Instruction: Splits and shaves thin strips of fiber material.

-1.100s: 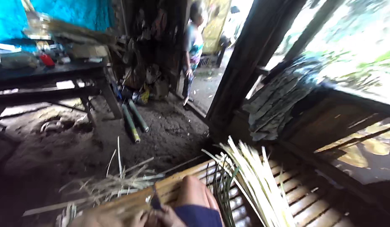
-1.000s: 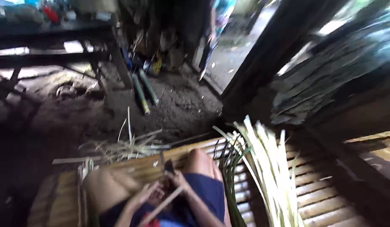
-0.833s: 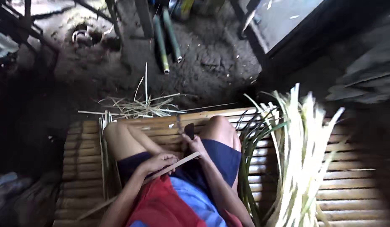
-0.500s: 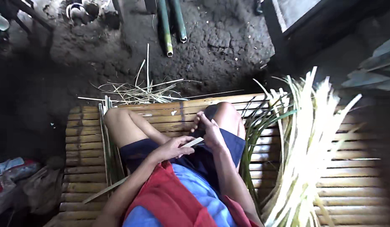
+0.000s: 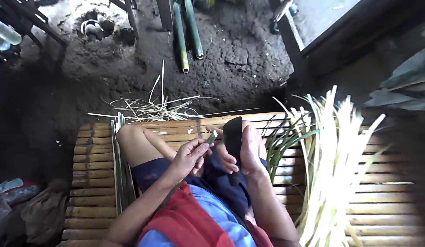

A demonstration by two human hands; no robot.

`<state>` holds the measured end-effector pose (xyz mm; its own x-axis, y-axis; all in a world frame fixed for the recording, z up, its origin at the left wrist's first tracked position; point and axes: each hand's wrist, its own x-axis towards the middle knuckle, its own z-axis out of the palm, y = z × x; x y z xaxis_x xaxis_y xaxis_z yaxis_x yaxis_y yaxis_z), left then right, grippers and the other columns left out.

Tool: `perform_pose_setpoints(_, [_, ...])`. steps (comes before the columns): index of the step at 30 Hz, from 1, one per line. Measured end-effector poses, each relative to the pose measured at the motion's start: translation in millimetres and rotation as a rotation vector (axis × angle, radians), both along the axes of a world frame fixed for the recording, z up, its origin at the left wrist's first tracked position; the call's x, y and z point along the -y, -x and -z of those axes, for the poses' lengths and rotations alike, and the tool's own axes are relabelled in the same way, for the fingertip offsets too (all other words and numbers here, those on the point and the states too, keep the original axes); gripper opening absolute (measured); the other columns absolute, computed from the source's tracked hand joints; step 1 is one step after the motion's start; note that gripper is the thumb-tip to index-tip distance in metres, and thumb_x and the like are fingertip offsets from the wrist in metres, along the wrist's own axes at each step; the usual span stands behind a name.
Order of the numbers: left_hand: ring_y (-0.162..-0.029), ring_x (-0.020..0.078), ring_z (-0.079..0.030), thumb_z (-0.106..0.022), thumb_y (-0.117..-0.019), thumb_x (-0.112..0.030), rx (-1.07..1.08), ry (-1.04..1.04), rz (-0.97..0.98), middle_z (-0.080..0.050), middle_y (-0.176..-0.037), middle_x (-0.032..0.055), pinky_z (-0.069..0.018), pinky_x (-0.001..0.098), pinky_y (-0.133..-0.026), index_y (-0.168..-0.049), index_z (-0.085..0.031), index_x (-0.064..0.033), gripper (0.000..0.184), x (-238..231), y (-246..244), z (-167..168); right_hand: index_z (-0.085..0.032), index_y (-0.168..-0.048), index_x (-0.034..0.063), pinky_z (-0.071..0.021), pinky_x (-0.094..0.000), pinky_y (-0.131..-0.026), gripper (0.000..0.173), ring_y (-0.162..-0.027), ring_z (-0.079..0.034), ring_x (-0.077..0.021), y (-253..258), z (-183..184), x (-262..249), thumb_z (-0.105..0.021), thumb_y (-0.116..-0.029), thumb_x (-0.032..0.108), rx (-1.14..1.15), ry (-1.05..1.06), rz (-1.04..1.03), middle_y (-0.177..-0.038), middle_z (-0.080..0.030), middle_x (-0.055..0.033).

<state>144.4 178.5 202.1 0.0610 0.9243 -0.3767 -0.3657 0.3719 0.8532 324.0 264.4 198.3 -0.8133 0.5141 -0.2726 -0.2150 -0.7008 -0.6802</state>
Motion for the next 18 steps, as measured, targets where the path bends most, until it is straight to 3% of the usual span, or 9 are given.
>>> perform_pose_setpoints(1, [-0.044,-0.0027,-0.046,-0.047,-0.1079,-0.012,-0.005,-0.020,-0.039,-0.055,-0.061,-0.0044,-0.0407,0.0109,-0.043,-0.108,-0.063,-0.0027,0.019,3.2,-2.1,-1.3,-0.061,-0.133,0.0183,-0.0469,-0.0192,-0.039,0.090,-0.039,-0.052,-0.0036,0.9,-4.0,-0.3,-0.048,-0.0792,0.089,-0.041,0.020,-0.037,-0.054,-0.055,0.0080])
perform_pose_setpoints(2, [-0.044,-0.0033,-0.046,-0.049,-0.1065,-0.010,-0.019,-0.047,-0.076,-0.053,-0.058,-0.0062,-0.0403,0.0108,-0.043,-0.107,-0.064,-0.0023,0.018,6.4,-4.3,-3.0,-0.067,-0.116,0.0187,-0.0471,-0.0191,-0.040,0.081,-0.039,-0.053,-0.0032,1.9,-8.2,-0.5,-0.051,-0.0780,0.089,-0.060,0.044,-0.078,-0.053,-0.054,0.0086])
perform_pose_setpoints(4, [-0.044,-0.0037,-0.046,-0.055,-0.1031,-0.008,-0.035,-0.100,-0.154,-0.054,-0.058,-0.0071,-0.0405,0.0108,-0.043,-0.105,-0.067,-0.0023,0.014,12.0,-7.9,-6.3,-0.065,-0.087,0.0190,-0.0465,-0.0193,-0.039,0.071,-0.039,-0.053,-0.0027,4.7,-16.8,-1.4,-0.050,-0.0801,0.088,-0.060,0.071,-0.150,-0.050,-0.050,0.0088])
perform_pose_setpoints(5, [-0.044,-0.0038,-0.047,-0.058,-0.1014,-0.007,-0.039,-0.117,-0.192,-0.056,-0.060,-0.0067,-0.0408,0.0109,-0.043,-0.103,-0.069,-0.0026,0.012,13.9,-8.9,-8.2,-0.064,-0.083,0.0193,-0.0466,-0.0191,-0.039,0.069,-0.039,-0.053,-0.0023,5.8,-20.7,-2.7,-0.049,-0.0816,0.087,-0.072,0.078,-0.190,-0.050,-0.050,0.0091])
perform_pose_setpoints(10, [-0.044,-0.0036,-0.050,-0.063,-0.0966,0.000,0.005,-0.140,-0.277,-0.061,-0.061,-0.0042,-0.0428,0.0112,-0.042,-0.095,-0.071,-0.0033,0.009,18.0,-9.7,-12.8,-0.064,-0.082,0.0184,-0.0488,-0.0195,-0.041,0.067,-0.042,-0.057,-0.0031,7.1,-26.9,-10.6,-0.049,-0.0850,0.084,-0.136,0.116,-0.298,-0.051,-0.052,0.0086])
perform_pose_setpoints(18, [-0.046,-0.0041,-0.050,-0.063,-0.0961,0.001,0.016,-0.145,-0.301,-0.064,-0.066,-0.0036,-0.0429,0.0109,-0.044,-0.100,-0.072,-0.0030,0.010,16.8,-13.1,-9.6,-0.063,-0.077,0.0171,-0.0484,-0.0195,-0.040,0.068,-0.041,-0.057,-0.0033,6.2,-25.9,-16.2,-0.051,-0.0850,0.083,-0.113,0.196,-0.355,-0.049,-0.051,0.0081])
